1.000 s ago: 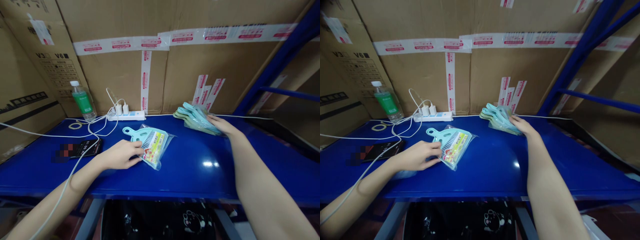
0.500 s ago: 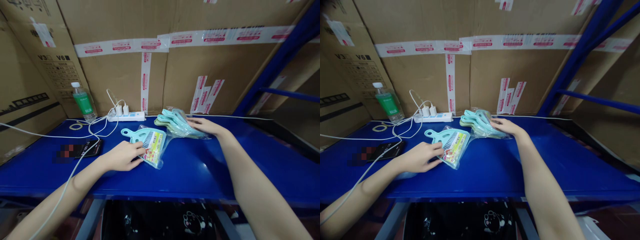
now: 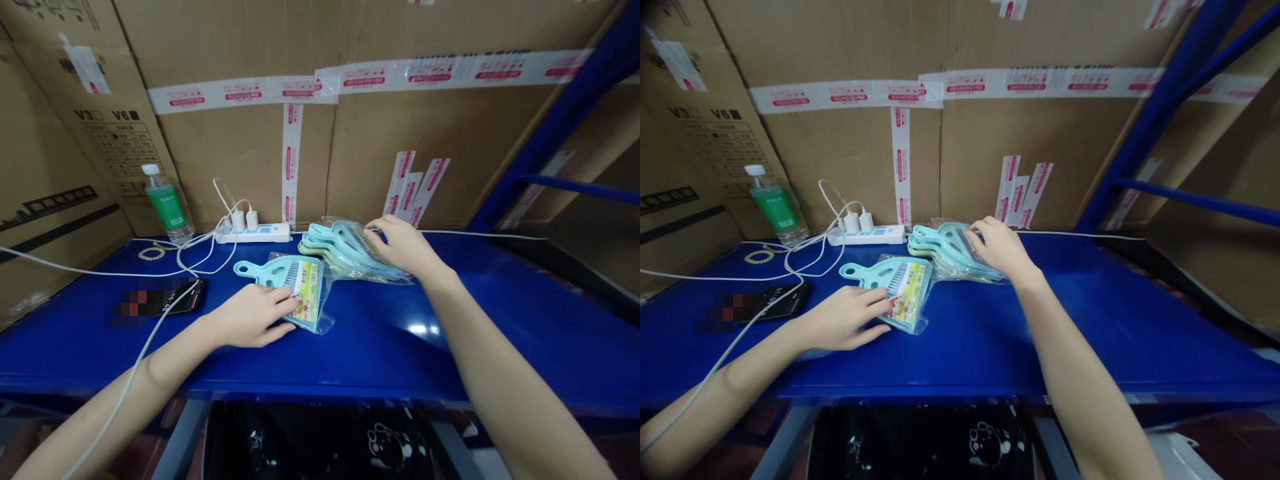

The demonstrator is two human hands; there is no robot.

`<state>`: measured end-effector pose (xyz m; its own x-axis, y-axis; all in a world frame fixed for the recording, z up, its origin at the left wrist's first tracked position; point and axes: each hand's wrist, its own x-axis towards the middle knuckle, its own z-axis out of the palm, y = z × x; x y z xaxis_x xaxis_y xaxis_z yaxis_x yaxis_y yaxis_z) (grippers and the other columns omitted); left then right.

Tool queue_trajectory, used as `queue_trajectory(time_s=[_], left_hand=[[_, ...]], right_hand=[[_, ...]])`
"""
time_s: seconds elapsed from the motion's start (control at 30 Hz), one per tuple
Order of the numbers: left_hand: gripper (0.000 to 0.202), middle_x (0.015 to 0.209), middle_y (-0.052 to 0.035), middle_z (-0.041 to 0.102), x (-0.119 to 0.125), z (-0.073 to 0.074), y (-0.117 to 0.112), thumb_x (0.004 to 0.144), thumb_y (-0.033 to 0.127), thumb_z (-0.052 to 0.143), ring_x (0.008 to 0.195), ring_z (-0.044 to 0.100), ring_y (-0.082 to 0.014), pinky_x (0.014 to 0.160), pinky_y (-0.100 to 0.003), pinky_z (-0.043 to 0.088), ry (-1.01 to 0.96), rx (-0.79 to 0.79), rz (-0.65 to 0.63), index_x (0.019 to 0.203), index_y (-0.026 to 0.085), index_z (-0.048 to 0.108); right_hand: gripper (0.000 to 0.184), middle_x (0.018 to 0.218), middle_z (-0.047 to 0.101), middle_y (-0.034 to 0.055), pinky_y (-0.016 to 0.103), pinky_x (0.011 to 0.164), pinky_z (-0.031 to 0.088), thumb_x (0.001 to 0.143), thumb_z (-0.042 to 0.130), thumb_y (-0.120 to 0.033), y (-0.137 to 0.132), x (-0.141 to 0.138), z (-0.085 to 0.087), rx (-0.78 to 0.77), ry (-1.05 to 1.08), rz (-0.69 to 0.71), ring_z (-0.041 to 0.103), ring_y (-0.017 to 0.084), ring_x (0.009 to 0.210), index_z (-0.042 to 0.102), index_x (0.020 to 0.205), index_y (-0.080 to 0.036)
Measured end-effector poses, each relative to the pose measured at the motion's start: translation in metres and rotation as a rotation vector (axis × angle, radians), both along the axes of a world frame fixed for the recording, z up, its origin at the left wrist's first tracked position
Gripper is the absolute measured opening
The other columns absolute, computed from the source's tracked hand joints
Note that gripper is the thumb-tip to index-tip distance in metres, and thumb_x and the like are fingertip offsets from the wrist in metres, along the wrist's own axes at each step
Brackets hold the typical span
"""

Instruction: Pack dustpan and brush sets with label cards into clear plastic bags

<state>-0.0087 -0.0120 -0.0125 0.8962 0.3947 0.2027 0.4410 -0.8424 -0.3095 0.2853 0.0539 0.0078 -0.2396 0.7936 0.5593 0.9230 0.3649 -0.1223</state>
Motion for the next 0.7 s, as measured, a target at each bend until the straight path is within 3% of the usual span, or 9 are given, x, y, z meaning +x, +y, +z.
queue_trajectory(time_s=[0.07, 0.17, 0.33, 0.5, 0.7], left_hand=[[0.02, 0.073, -0.0004, 0.056, 0.001, -0.001, 0.0, 0.092, 0.03, 0.038, 0.053, 0.05, -0.0127, 0.05, -0.027, 0.034, -0.017, 0.0, -0.033, 0.089, 0.017, 0.052], [0.021, 0.069, 0.0007, 0.057, 0.001, -0.004, 0.002, 0.093, 0.028, 0.037, 0.052, 0.052, -0.0128, 0.05, -0.027, 0.035, -0.011, -0.013, -0.054, 0.084, 0.018, 0.052], [0.024, 0.066, 0.0008, 0.059, 0.001, -0.006, 0.004, 0.094, 0.026, 0.037, 0.052, 0.053, -0.0122, 0.05, -0.026, 0.034, -0.015, -0.015, -0.051, 0.079, 0.017, 0.053], [0.028, 0.062, 0.001, 0.059, 0.001, -0.005, 0.004, 0.095, 0.027, 0.035, 0.051, 0.053, -0.0122, 0.05, -0.026, 0.034, -0.024, -0.026, -0.055, 0.076, 0.017, 0.053], [0.031, 0.056, 0.0015, 0.056, 0.001, -0.005, 0.004, 0.095, 0.027, 0.034, 0.049, 0.052, -0.0127, 0.05, -0.026, 0.034, -0.021, -0.016, -0.046, 0.073, 0.018, 0.054]], right_hand=[[0.027, 0.074, 0.063, 0.0087, 0.03, 0.064, 0.041, 0.086, 0.038, -0.029, -0.009, -0.014, 0.006, 0.074, 0.017, 0.083, 0.057, 0.021, 0.073, 0.06, 0.075, -0.019], [0.025, 0.058, 0.054, 0.0014, 0.026, 0.053, 0.031, 0.086, 0.038, -0.03, -0.021, -0.034, 0.01, -0.022, -0.003, 0.153, 0.047, 0.014, 0.053, 0.05, 0.065, -0.02], [0.028, 0.051, 0.045, -0.0015, 0.025, 0.05, 0.023, 0.084, 0.042, -0.03, -0.026, -0.048, 0.007, -0.109, -0.137, 0.169, 0.039, 0.012, 0.048, 0.04, 0.057, -0.021], [0.028, 0.051, 0.046, -0.0013, 0.025, 0.05, 0.022, 0.084, 0.042, -0.029, -0.026, -0.047, 0.008, -0.089, -0.158, 0.161, 0.039, 0.012, 0.048, 0.043, 0.058, -0.02], [0.029, 0.056, 0.056, 0.0009, 0.025, 0.053, 0.024, 0.088, 0.041, -0.028, -0.033, -0.057, 0.006, -0.054, -0.231, 0.284, 0.045, 0.013, 0.052, 0.054, 0.063, -0.019]])
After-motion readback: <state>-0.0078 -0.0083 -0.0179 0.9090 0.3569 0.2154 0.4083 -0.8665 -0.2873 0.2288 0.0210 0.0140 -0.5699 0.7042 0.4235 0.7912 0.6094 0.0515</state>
